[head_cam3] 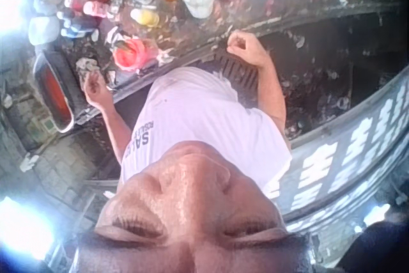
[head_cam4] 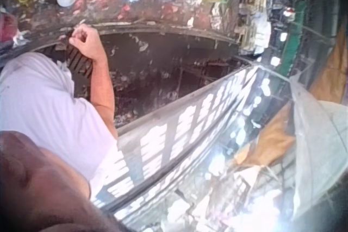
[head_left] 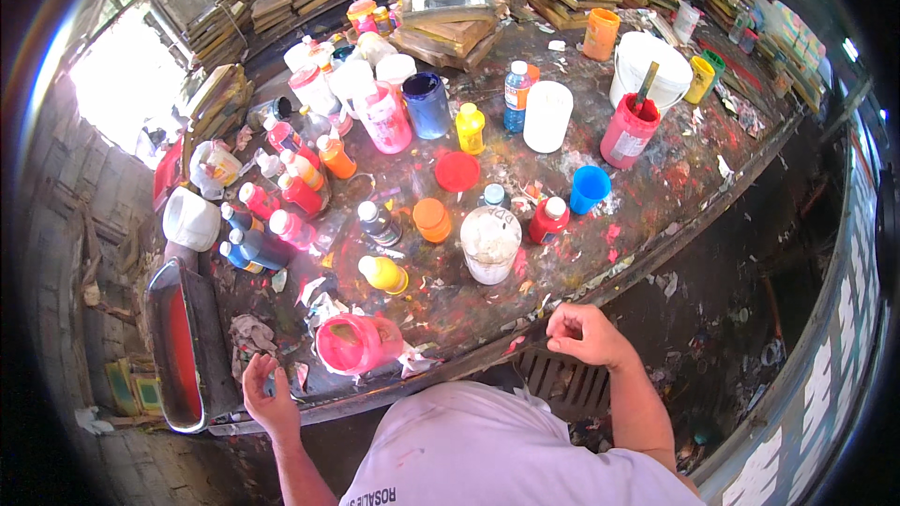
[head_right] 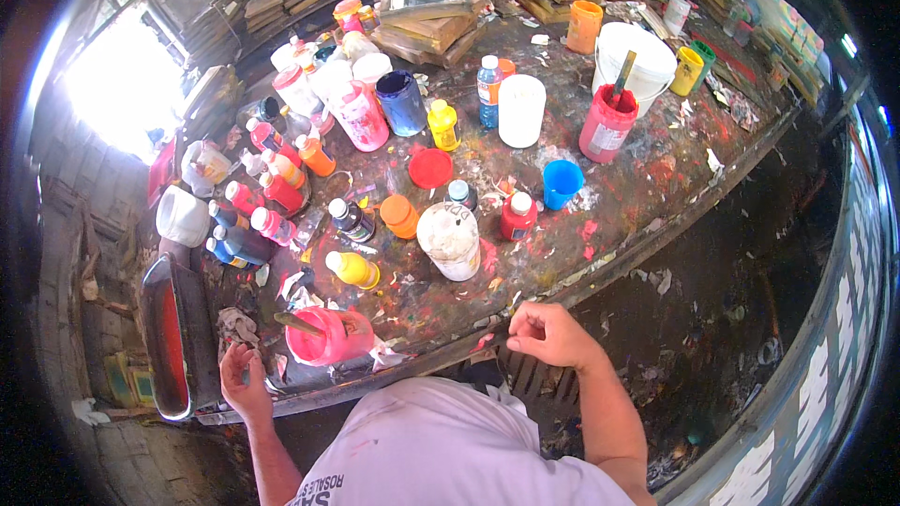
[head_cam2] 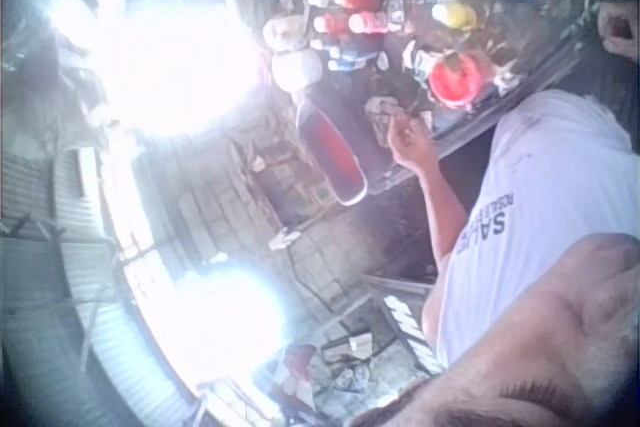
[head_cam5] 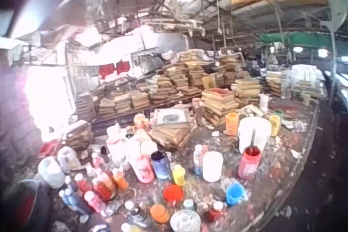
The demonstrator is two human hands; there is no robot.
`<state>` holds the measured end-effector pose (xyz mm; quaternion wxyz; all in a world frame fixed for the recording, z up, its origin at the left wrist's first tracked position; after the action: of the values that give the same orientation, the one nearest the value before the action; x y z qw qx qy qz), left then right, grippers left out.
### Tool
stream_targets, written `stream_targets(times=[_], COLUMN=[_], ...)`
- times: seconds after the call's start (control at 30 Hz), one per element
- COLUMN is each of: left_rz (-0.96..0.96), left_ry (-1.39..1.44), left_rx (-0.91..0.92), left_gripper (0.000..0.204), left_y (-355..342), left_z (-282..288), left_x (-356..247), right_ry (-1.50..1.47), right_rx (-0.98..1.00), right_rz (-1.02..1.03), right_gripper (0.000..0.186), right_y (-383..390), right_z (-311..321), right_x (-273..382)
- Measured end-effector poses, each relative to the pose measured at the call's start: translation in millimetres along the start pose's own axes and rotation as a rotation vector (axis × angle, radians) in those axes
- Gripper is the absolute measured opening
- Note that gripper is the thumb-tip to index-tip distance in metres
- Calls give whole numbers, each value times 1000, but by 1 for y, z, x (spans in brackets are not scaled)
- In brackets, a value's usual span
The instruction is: The person places a screen printing frame on a workbench, then mixes pink paint in a small container using a stick. They add water from a white bucket and more pink pigment from a bottle, stirring repeatedly to blend the mixture.
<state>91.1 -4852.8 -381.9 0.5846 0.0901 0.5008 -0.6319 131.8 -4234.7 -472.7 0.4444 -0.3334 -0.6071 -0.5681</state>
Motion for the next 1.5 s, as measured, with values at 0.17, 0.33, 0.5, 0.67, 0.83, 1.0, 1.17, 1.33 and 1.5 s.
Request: stream_targets(times=[0.17,0.33,0.5,0.67,0.83,1.0,1.17,1.33,1.5], left_rz=[14,61,35,21,-24,-16,-53,84,52], left_ry=[-60,-167,-245,-217,-104,-19,-121,-280,-438], left_rx=[-54,-74,-76,-99,-161,-228,-269,-485,-695], left_gripper=[47,38,33,36,43,52,55,53,42], left_y=[19,41,47,34,7,4,5,34,107], left_z=[9,15,25,31,13,-21,-20,17,13], left_x=[-10,-20,-30,-18,6,19,-4,-48,-162], right_ry=[51,133,35,-29,177,611,708,925,1230], right_rx=[-539,-668,-678,-802,-918,-931,-853,-759,-567], right_rz=[388,519,569,662,794,735,606,485,220], right_gripper=[20,22,26,26,34,40,41,44,57], right_y=[-8,-21,-23,-9,17,1,-94,-235,-358], right_z=[20,10,19,54,90,125,193,245,263], right_x=[37,36,29,60,154,269,332,347,322])
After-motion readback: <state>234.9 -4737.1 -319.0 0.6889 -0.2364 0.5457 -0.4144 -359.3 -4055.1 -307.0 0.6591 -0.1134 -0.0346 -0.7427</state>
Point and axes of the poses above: each hand's wrist, its own y-axis away from the middle knuckle, its own z-axis out of the back of the hand, x = y × z, the point moved 10 cm from there along -y, towards the middle knuckle, and after that the axes turned 15 degrees about -z, right-handed, at the moved point
